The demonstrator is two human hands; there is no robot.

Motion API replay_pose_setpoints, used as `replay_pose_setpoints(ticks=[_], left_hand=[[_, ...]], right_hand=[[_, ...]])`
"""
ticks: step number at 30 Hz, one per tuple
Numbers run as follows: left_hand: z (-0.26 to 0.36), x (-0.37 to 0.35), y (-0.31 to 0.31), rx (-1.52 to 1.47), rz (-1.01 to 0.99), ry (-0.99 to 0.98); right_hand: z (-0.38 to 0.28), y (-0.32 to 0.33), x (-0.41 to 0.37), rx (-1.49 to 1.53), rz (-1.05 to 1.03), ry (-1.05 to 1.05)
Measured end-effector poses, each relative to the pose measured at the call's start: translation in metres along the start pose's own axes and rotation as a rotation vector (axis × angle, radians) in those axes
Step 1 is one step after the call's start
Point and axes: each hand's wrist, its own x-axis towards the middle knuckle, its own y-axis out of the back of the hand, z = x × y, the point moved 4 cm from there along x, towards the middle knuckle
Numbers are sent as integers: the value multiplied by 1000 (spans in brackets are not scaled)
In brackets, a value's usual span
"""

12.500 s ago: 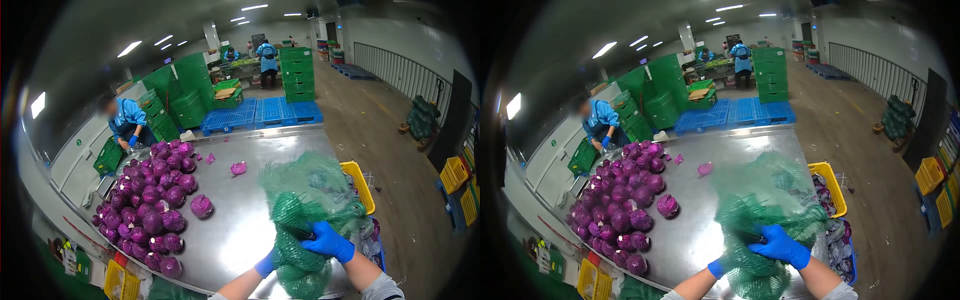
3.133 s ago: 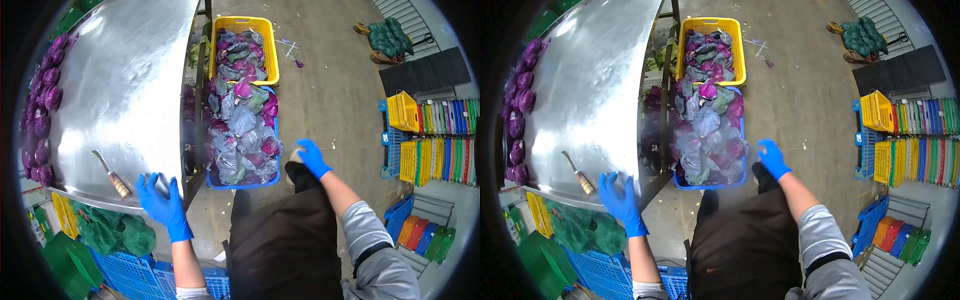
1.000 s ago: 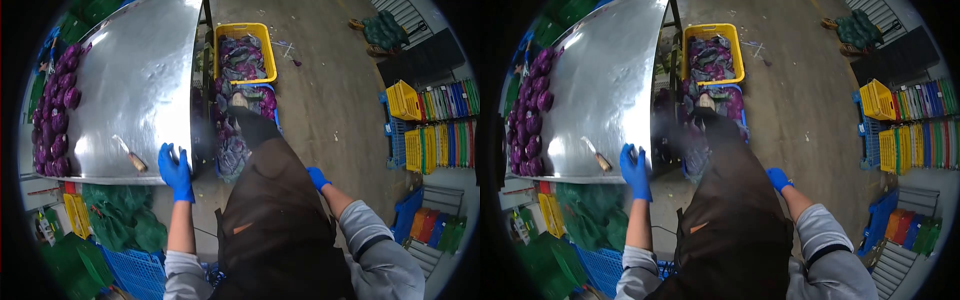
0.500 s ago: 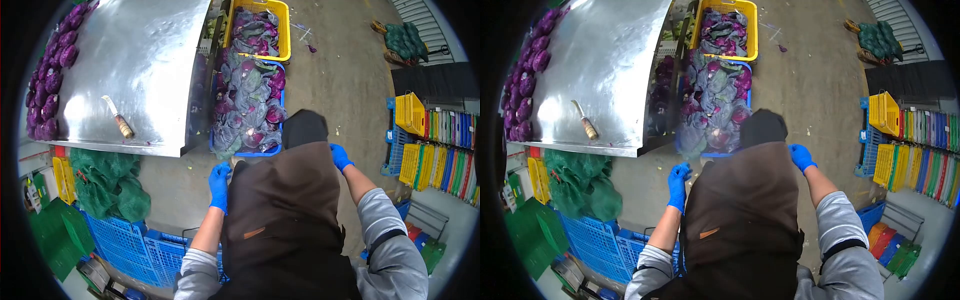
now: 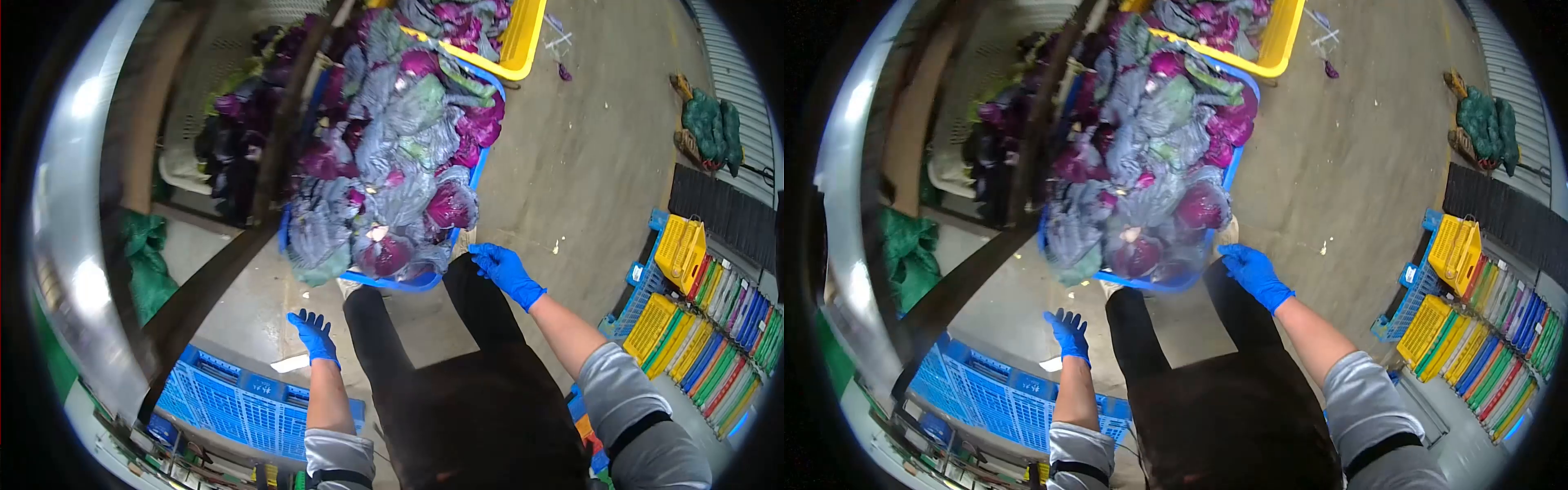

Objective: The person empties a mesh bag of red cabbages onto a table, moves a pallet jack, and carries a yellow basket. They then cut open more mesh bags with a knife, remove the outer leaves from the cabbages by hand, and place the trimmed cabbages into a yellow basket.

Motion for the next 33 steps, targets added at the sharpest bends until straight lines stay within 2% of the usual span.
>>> replay_pose_setpoints(ticks=[1,2,5,6,7,8,9,10,11,14,16,18,20,22,23,26,28,29,30,32,33], left_hand=[[-24,15,-11,-26,-70,25],[-46,25,-23,-13,-66,46],[-91,34,-90,-267,33,255],[-121,67,-93,-377,-144,221],[-79,17,-155,-340,-272,21],[-108,68,-154,-587,-642,45],[-112,76,-165,-562,-692,15],[-118,79,-169,-511,-663,9],[-124,83,-170,-474,-641,7],[-131,93,-148,-332,-499,-97],[-134,86,-120,-272,-328,-116],[-117,26,-107,-498,-180,196],[-132,5,-61,-389,-39,99],[-130,-18,-43,-137,-176,-255],[-116,-39,-61,-147,-187,-263],[-44,-114,-131,168,-418,-521],[-30,-105,-134,446,-388,-779],[-39,-83,-119,367,-285,-852],[-37,-78,-116,107,-94,-743],[-36,-76,-120,-321,255,-359],[-52,-42,-115,-431,105,-118]], right_hand=[[10,5,9,58,-17,62],[23,15,13,55,-14,38],[67,46,37,86,-2,-33],[93,60,38,81,35,-112],[119,72,37,79,74,-192],[142,80,40,78,80,-204],[171,89,41,69,123,-299],[198,92,39,59,161,-397],[216,88,38,56,157,-405],[242,65,37,13,129,-525],[233,46,44,5,43,-422],[208,35,56,76,45,-315],[172,30,73,141,46,-197],[133,37,92,179,174,-143],[115,41,105,121,221,-44],[65,54,144,124,294,58],[29,63,159,269,459,81],[10,66,165,264,486,98],[-1,67,170,373,481,97],[-14,63,176,472,494,114],[-19,55,185,322,420,224]])
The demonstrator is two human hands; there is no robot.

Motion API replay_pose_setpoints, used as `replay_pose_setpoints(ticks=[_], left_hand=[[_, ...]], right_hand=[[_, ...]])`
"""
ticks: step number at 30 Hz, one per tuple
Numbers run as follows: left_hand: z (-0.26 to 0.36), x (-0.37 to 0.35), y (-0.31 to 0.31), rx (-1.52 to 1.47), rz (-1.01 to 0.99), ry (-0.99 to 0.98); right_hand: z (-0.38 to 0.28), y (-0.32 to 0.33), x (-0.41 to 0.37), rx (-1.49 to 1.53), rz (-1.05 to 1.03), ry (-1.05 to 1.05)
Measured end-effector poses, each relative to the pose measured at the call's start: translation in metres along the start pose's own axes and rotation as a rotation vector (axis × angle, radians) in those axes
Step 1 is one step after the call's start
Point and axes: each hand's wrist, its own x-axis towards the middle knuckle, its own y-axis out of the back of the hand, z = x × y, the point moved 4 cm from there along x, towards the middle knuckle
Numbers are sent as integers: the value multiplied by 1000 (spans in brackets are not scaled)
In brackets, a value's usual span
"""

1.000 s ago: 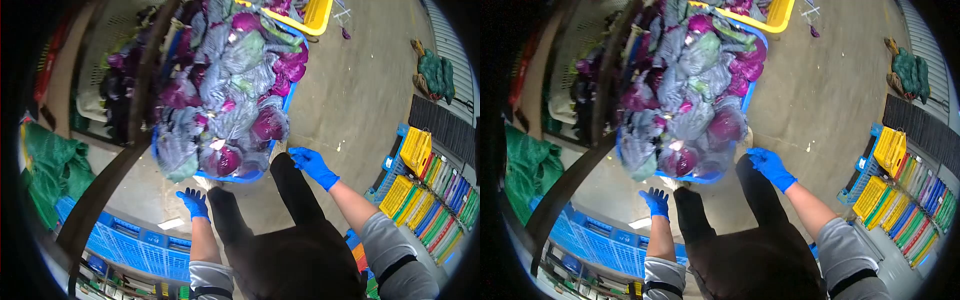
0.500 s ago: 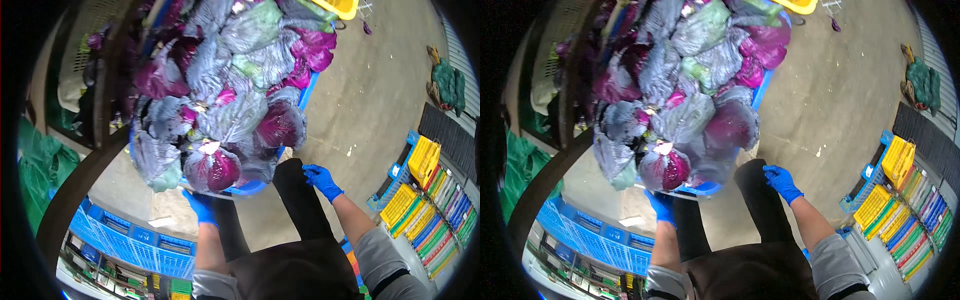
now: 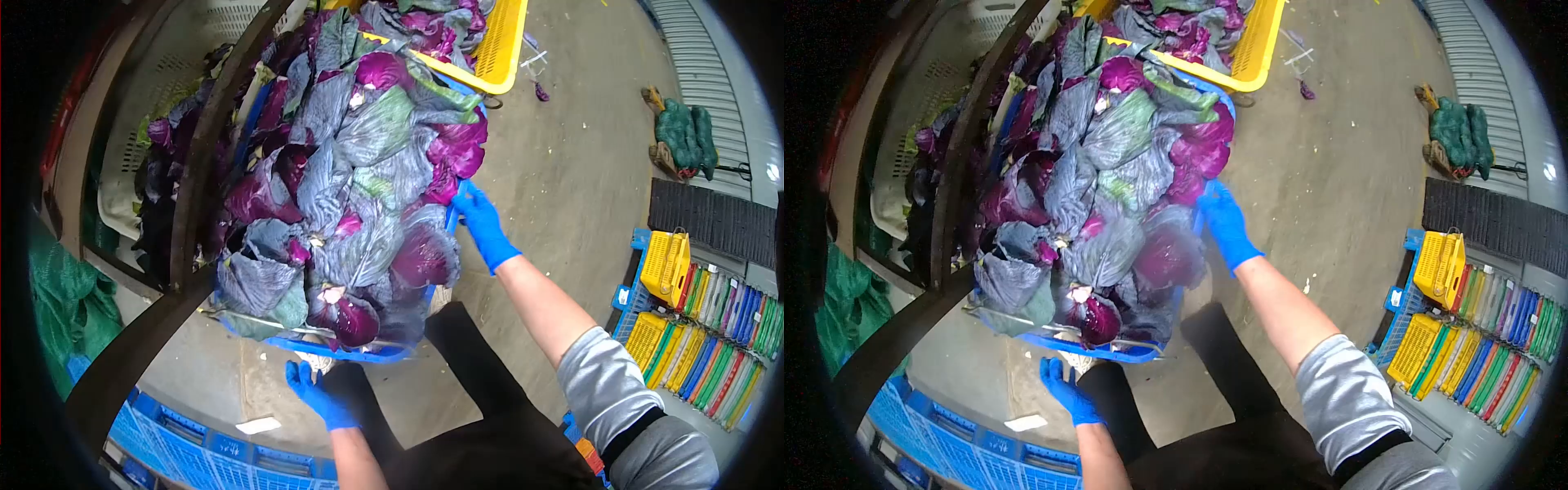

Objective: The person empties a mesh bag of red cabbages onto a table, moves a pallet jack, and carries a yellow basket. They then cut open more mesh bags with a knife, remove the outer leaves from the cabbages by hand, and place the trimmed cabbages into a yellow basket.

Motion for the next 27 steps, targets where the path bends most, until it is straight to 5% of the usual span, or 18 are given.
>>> replay_pose_setpoints(ticks=[1,3,8,11,14,17,18,21,24,27], left_hand=[[-16,17,-7,56,-452,-43],[-19,21,-24,38,-334,300],[-45,71,-12,252,-359,60],[-43,70,-10,216,-265,3],[-34,61,-12,126,-339,99],[-34,62,-25,143,-175,131],[-37,81,-6,625,-274,-26],[-53,84,-12,184,-243,230],[-52,76,-21,145,-200,259],[-67,99,-7,139,-290,212]], right_hand=[[0,-10,4,-114,-114,115],[9,-12,8,-244,-69,53],[14,-14,4,-177,-45,-81],[17,-14,-2,-316,20,217],[32,-11,-11,-150,-52,62],[51,-5,-4,-107,-28,-59],[65,4,3,-28,-33,-220],[41,27,35,421,-332,-422],[-27,30,102,743,-333,-482],[-52,23,167,626,-317,-580]])
